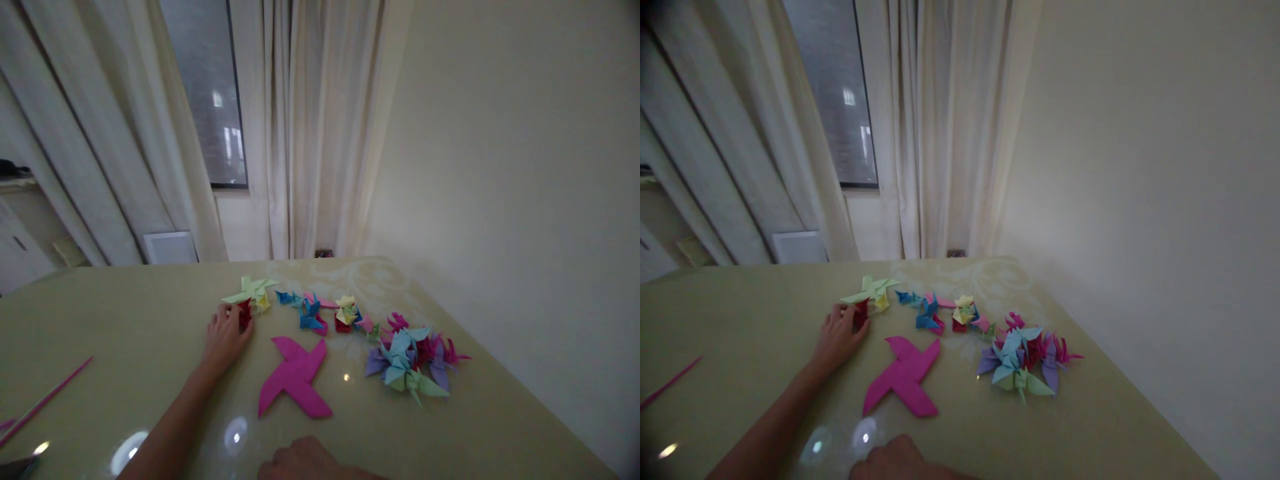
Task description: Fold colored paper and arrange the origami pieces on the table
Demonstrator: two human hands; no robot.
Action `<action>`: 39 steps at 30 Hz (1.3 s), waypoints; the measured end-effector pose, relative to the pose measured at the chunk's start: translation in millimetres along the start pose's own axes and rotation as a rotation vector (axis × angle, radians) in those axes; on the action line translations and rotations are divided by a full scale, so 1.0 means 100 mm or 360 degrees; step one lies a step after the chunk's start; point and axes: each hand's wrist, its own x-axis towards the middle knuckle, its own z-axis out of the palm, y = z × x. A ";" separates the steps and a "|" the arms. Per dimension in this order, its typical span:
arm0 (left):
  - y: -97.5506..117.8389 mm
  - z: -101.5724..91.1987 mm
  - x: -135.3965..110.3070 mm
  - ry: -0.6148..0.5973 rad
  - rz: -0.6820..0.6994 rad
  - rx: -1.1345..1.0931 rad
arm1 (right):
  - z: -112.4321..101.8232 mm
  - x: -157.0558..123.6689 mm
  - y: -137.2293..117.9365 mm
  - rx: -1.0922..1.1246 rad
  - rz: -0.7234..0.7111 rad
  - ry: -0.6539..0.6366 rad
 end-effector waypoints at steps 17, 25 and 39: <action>0.85 -1.24 -0.10 -0.0466 0.0738 -0.1137 | -1.37 -0.40 0.35 0.1330 0.0569 0.1322; 1.23 -1.38 -0.35 -0.0354 0.0843 -0.0974 | -1.43 -0.41 0.54 0.1630 0.0445 0.1533; 1.29 -1.27 -0.35 -0.0100 0.0896 -0.1040 | -1.63 -0.59 0.60 0.1452 0.0380 0.1462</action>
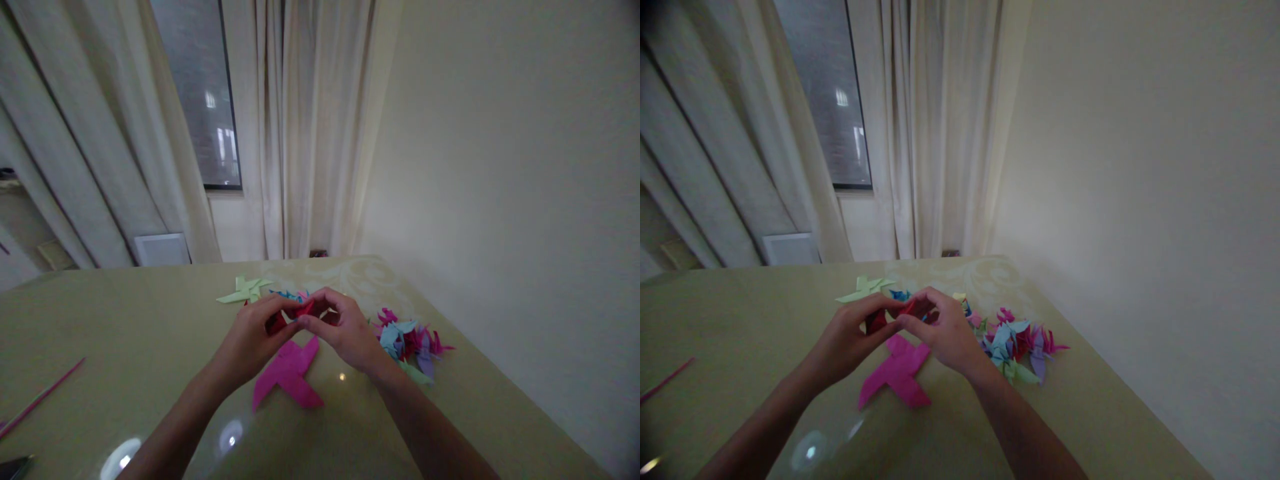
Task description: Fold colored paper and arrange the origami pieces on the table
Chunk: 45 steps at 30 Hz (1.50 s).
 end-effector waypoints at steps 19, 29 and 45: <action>0.10 0.30 -0.14 -0.0059 -0.0032 -0.0250 | -0.12 -0.09 -0.14 -0.0374 0.0105 -0.0200; 0.03 0.23 -0.13 -0.0042 -0.0022 -0.0147 | -0.02 -0.04 -0.10 -0.0426 0.0012 -0.0163; -0.56 0.72 -0.23 -0.0855 -0.0307 0.0585 | -0.73 0.19 0.41 -0.2000 0.0552 0.0188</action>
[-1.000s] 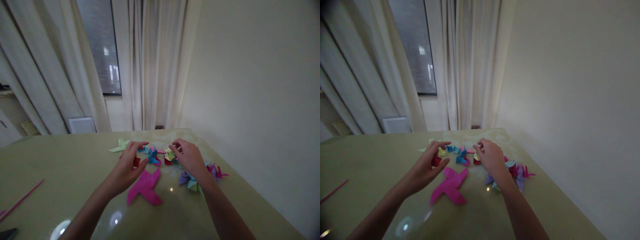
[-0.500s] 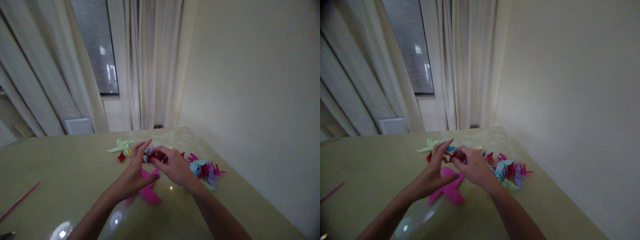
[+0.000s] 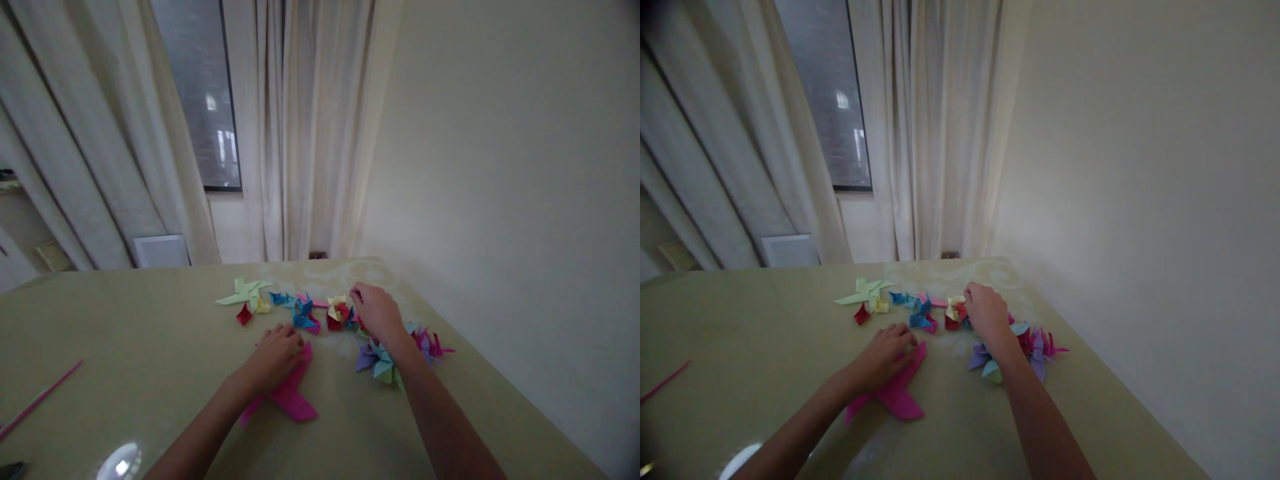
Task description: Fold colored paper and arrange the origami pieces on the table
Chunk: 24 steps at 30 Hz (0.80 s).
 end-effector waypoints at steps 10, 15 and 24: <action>-0.41 0.17 0.09 0.0290 0.0013 -0.0126 | 0.75 -0.13 -0.34 -0.0221 -0.0512 -0.0152; -0.47 -0.06 0.05 0.0273 0.0071 -0.0182 | 0.77 0.04 -0.36 -0.0299 -0.0436 -0.0099; -0.35 -0.50 -0.10 0.0346 0.0115 -0.0209 | 0.79 0.84 -0.70 -0.0298 -0.0370 -0.0416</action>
